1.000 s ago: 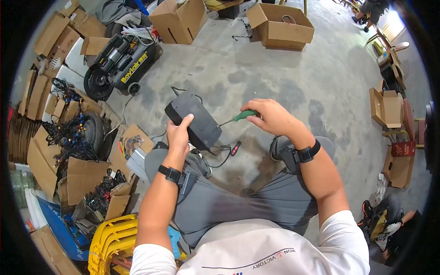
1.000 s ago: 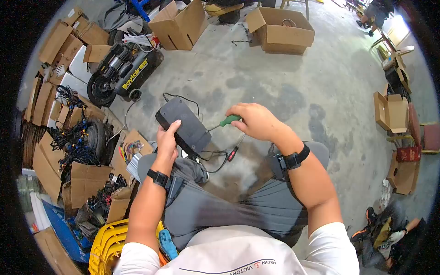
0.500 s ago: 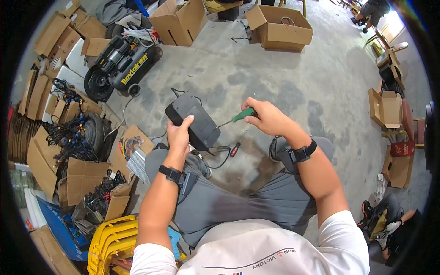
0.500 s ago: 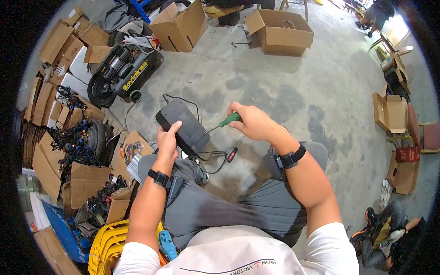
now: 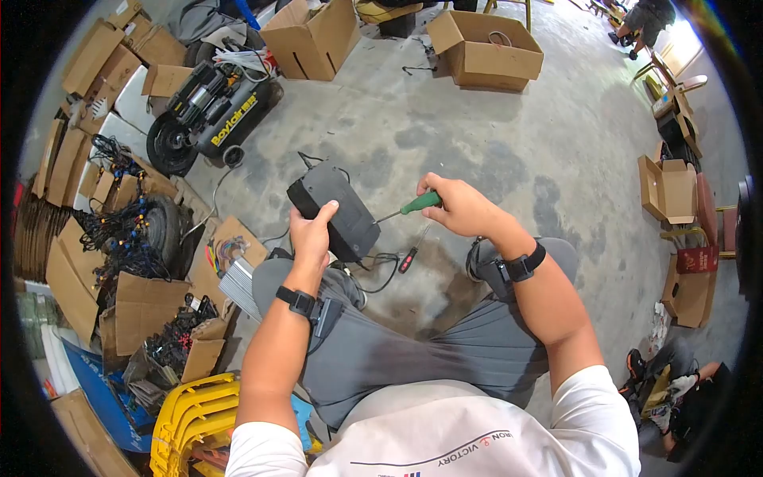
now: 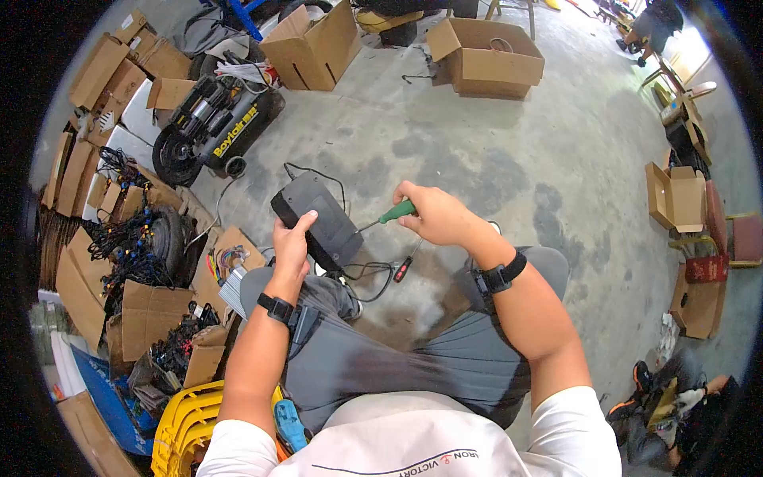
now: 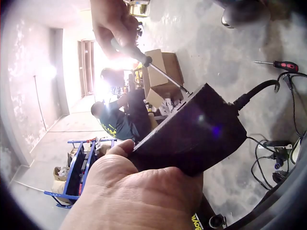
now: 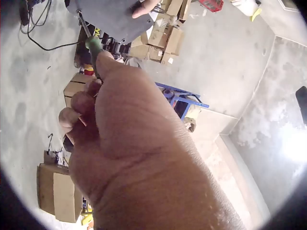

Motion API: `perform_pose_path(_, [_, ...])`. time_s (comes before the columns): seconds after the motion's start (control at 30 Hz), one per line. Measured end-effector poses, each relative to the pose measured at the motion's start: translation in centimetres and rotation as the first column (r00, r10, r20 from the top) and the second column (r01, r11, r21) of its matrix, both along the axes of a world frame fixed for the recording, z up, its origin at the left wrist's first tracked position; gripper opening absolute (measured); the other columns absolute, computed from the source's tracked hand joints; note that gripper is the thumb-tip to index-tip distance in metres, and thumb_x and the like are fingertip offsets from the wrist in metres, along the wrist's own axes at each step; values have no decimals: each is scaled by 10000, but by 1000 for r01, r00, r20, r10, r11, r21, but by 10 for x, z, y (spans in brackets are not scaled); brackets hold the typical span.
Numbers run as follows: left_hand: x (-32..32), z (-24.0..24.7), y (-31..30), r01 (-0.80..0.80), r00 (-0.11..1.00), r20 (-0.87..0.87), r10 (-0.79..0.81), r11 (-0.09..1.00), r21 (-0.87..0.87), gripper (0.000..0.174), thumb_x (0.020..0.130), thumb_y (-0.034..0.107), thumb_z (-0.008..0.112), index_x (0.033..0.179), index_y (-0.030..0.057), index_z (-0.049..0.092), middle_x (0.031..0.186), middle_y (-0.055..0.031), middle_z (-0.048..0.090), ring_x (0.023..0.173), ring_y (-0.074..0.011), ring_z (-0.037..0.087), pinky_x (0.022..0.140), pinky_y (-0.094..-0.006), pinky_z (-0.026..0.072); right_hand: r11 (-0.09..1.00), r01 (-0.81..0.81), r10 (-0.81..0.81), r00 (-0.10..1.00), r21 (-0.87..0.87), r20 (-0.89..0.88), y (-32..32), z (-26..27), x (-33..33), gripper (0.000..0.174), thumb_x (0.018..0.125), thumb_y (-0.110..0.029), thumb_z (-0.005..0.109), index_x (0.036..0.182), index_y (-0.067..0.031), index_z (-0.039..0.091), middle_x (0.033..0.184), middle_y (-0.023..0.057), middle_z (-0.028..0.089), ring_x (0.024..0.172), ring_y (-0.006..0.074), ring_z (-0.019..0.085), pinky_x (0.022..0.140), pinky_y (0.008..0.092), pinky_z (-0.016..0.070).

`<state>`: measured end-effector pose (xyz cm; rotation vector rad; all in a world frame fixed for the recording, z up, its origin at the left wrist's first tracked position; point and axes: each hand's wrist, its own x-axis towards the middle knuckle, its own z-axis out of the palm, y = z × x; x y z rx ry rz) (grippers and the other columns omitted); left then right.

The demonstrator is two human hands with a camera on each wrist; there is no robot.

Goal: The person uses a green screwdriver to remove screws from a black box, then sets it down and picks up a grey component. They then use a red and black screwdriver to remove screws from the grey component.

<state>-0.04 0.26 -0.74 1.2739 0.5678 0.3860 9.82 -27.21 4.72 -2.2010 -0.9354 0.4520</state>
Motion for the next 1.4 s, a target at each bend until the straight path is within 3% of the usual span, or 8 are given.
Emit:
perform_pose_path(0.3, [0,-3,1,-13,999,-31,13,1000,13,498,779,75,771,1188,-17,501,1103,-121,631,958,-212,638,852,-348,521,945,113,-111,994,-306,26,7,0,-2,365,907,-365,653,1091,-61,573,854,167,677,883,382,645,757,456,505])
perform_pose_path(0.5, [0,0,-1,-14,1000,-5,14,1000,3,476,784,65,763,1179,-5,508,1089,-111,638,949,-205,641,845,-345,522,995,-11,8,999,96,33,2,-6,-2,400,889,-423,668,1040,-57,613,867,170,683,889,381,647,756,456,502])
perform_pose_path(0.7, [0,-1,0,4,1000,0,-4,1000,15,466,785,69,766,1163,-16,506,1080,-122,639,935,-208,645,833,-346,527,930,145,-150,989,-338,10,11,-1,-2,380,884,-401,677,1015,-54,594,837,165,670,876,377,640,734,468,491])
perform_pose_path(0.9, [-1,1,0,-16,1000,-6,16,1000,8,462,788,68,763,1161,-19,505,1088,-125,634,944,-210,643,841,-351,526,994,41,-44,999,106,26,1,-12,-2,491,914,-530,585,919,-45,663,822,173,675,866,379,642,736,470,497])
perform_pose_path(1.07, [1,-3,1,6,1000,20,-6,1000,24,478,784,65,762,1178,-19,504,1096,-127,630,956,-213,642,851,-348,524,938,171,-169,985,-300,33,12,-1,-2,368,852,-339,716,1022,-38,588,824,175,665,834,379,642,726,466,481])
perform_pose_path(1.2, [0,2,-1,-25,1000,-16,25,1000,-3,487,781,60,762,1185,-18,503,1101,-125,629,962,-213,641,856,-348,523,958,178,-184,983,-224,-5,8,-10,-2,352,856,-334,711,1008,-40,592,809,173,660,813,389,636,713,466,481])
perform_pose_path(1.3, [0,-1,1,-18,1000,7,18,1000,-2,495,778,60,765,1189,-19,499,1107,-125,627,973,-215,638,867,-351,518,993,31,-27,999,111,-35,2,-15,0,457,909,-495,611,901,-42,666,795,185,666,822,399,637,715,472,496])
perform_pose_path(1.4, [0,-3,1,-11,1000,12,10,1000,29,500,778,61,767,1190,-21,495,1111,-126,627,977,-216,636,875,-347,513,998,47,-49,998,37,48,4,-14,2,483,912,-524,596,930,-48,669,797,201,664,824,402,636,721,474,497])
